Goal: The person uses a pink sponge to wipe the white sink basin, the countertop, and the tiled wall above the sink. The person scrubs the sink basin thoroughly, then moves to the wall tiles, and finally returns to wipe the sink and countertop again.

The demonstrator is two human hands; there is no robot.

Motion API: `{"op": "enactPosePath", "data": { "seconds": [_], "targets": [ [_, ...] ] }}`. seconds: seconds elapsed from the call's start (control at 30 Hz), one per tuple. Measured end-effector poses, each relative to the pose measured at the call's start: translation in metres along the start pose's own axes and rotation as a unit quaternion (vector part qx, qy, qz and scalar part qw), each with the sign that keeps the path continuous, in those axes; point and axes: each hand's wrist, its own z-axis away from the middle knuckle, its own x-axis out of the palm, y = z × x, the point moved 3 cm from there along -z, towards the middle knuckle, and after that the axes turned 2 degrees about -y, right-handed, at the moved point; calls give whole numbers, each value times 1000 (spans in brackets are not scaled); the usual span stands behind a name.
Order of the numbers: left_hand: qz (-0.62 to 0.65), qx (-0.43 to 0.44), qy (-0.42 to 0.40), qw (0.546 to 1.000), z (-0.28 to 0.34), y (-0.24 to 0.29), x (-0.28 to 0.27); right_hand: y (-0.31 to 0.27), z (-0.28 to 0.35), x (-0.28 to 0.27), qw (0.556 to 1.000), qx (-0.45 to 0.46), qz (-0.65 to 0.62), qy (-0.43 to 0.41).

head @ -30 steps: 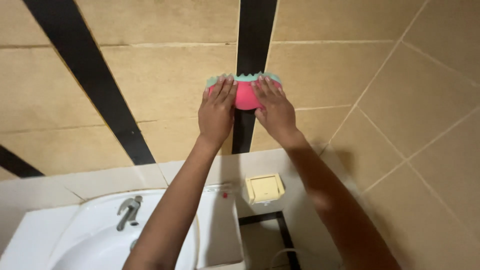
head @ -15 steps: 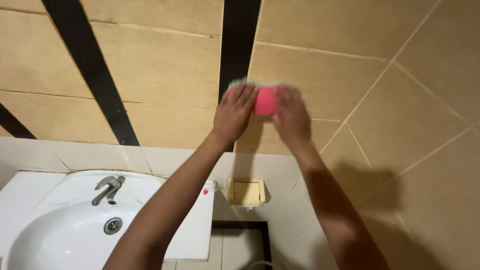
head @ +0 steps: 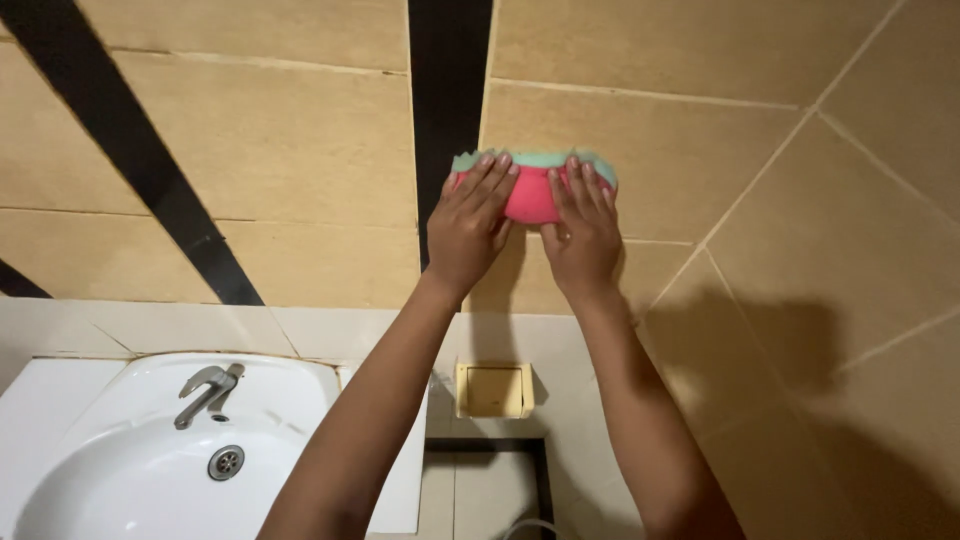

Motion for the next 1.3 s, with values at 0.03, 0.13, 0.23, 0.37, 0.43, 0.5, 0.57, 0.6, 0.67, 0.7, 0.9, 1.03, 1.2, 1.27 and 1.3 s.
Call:
{"op": "enactPosePath", "data": {
  "seconds": [0.03, 0.13, 0.23, 0.37, 0.43, 0.5, 0.57, 0.6, 0.67, 0.7, 0.9, 1.03, 1.2, 1.27, 1.3],
  "targets": [
    [1, -2, -3, 1000, 5, -1, 3, 1, 3, 3, 1000, 2, 0, -3],
    [5, -11, -25, 1000, 21, -3, 13, 3, 19, 12, 1000, 22, -6, -11],
    [20, -15, -20, 999, 37, -3, 21, 4, 35, 20, 1000, 21, -16, -4],
    [15, -16, -19, 1000, 57, -3, 31, 5, 54, 35, 999, 39, -22, 4],
    [21, -21, -18, 999, 67, -3, 34, 6, 64, 42, 999, 49, -20, 3],
    [3, -26, -16, 1000, 76, -2, 39, 9, 73, 48, 998, 61, -23, -4],
    [4, -33, -27, 999, 85, -3, 41, 10, 84, 54, 998, 66, -21, -12],
    [4, -38, -36, 999, 88, -3, 42, 11, 88, 58, 997, 69, -20, -16],
    [4, -37, -49, 998, 98, -2, 46, 10, 98, 58, 997, 70, -28, -23],
    [5, -36, -62, 997, 103, -2, 48, 9, 102, 58, 996, 72, -37, -31],
    [9, -78, -101, 992, 138, 1, 64, 10, 124, 67, 993, 86, -41, -66],
    [-26, -57, -123, 990, 165, -2, 75, 9, 140, 68, 990, 88, -47, -101],
    [-67, -91, -267, 957, 172, 5, 83, 14, 152, 53, 982, 101, -60, -150],
    [-50, -83, -246, 964, 155, 15, 72, 17, 141, 41, 986, 92, -48, -131],
    [-28, -76, -230, 970, 149, 23, 67, 19, 139, 33, 989, 88, -35, -116]
  ]
}}
